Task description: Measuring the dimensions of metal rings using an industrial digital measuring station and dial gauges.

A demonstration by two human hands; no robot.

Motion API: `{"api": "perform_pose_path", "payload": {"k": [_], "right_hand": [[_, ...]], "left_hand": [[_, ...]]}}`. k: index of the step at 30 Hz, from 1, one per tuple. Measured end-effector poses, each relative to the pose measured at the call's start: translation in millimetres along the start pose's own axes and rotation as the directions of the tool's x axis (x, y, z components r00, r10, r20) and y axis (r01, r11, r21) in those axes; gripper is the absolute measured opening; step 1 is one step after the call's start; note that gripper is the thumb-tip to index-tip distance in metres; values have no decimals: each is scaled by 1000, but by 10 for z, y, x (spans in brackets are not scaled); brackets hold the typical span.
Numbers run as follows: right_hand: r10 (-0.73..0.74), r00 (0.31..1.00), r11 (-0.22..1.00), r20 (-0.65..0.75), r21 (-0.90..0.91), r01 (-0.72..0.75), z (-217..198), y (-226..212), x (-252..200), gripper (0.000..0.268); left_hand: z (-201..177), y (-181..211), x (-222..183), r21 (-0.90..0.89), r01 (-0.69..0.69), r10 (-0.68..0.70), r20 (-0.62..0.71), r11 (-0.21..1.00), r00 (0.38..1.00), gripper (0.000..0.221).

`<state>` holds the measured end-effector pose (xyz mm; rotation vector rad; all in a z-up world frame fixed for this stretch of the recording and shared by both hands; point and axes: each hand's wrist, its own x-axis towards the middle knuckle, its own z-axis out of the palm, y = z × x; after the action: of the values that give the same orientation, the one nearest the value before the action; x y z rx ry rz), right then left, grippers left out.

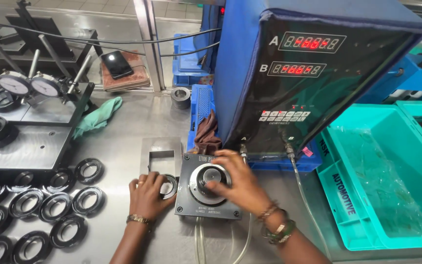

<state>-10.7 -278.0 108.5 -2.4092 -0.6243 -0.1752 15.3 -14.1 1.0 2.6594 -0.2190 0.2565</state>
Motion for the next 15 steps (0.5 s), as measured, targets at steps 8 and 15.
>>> {"api": "perform_pose_path", "payload": {"k": [8, 15], "right_hand": [[116, 831, 988, -544, -24, -153, -857, 317, -601, 23], [201, 698, 958, -687, -11, -286, -1316, 734, -1457, 20]], "left_hand": [[226, -81, 165, 124, 44, -29, -119, 991, 992, 40], [-21, -271, -293, 227, 12, -15, 12, 974, 1000, 55]]}}
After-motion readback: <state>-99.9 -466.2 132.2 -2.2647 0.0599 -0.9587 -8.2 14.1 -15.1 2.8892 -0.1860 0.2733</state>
